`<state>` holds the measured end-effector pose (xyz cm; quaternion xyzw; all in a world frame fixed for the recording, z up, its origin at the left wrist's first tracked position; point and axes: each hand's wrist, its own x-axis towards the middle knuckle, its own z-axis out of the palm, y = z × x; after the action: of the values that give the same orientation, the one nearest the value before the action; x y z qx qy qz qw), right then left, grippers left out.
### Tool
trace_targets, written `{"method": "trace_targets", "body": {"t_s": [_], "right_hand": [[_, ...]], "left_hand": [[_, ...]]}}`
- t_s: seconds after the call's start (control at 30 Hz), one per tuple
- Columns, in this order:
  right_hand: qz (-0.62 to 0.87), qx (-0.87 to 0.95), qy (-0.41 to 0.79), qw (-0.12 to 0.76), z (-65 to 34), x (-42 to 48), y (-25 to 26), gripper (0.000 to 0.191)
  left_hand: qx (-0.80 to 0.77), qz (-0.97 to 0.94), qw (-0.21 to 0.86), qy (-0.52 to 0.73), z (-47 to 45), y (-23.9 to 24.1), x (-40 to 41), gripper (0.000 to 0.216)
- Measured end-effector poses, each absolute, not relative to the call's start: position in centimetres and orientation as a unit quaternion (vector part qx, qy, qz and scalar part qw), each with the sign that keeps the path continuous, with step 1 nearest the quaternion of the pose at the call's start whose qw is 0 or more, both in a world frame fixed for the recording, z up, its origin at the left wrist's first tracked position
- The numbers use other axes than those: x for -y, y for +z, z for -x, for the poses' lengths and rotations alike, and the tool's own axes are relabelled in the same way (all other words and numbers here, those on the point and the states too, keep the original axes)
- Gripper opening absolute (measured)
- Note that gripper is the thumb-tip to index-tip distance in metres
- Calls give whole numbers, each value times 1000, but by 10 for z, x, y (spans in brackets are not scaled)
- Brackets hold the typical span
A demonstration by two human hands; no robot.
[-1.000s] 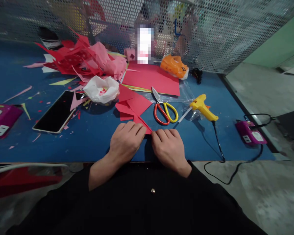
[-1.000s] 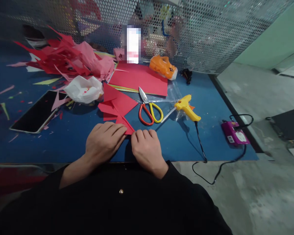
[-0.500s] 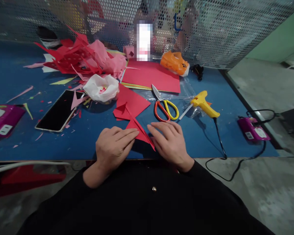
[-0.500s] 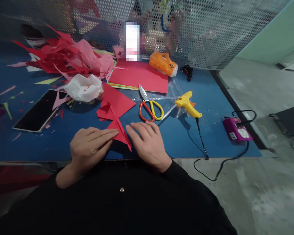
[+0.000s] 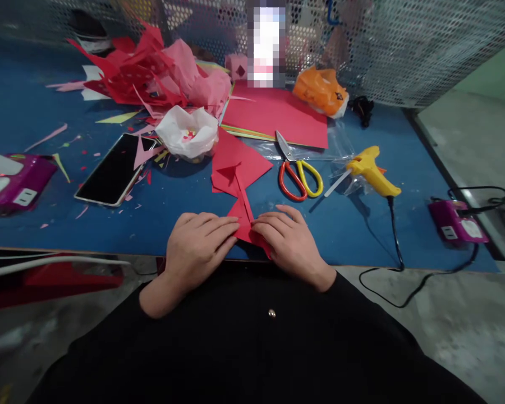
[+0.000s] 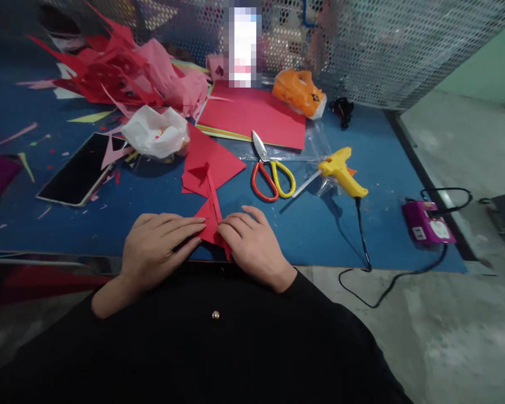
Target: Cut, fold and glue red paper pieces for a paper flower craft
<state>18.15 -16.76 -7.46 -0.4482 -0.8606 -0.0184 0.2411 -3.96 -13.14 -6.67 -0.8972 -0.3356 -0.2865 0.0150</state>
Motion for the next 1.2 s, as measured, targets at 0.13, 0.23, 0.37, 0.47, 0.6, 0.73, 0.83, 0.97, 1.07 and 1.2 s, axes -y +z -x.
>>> {"method": "trace_targets", "body": {"t_s": [0.13,0.23,0.37,0.47,0.6,0.73,0.83,0.97,1.07,1.2], "right_hand": [[468,832,63,292,-181,170,-76,19],[497,797,101,328,-180,172,-78,16],[553,753,133,331,-176,171,-77,10],[574,741,130,322,-171,168,-75,10],[592,731,122,316,-167,165,-74,9],[604,710,141,334,-166,164,-75,9],[609,706,144,333,-166,164,-76,9],[617,701,144,327,-165,163,-76,10],[618,700,144,328,-165,162,-76,11],[622,699,144,323,-164,162,-76,13]], "left_hand": [[352,890,-11,-289,42,-68,136,8],[361,885,-26,-294,43,-70,137,7],[388,871,-63,-295,43,-73,135,7],[408,859,-89,-296,41,-72,134,9],[421,855,-99,-286,39,-71,133,12],[428,856,-93,-276,38,-71,132,13],[430,855,-91,-275,37,-71,131,12],[429,855,-90,-277,35,-69,131,12],[431,855,-88,-276,34,-68,131,13],[432,857,-81,-271,33,-68,133,14]]}}
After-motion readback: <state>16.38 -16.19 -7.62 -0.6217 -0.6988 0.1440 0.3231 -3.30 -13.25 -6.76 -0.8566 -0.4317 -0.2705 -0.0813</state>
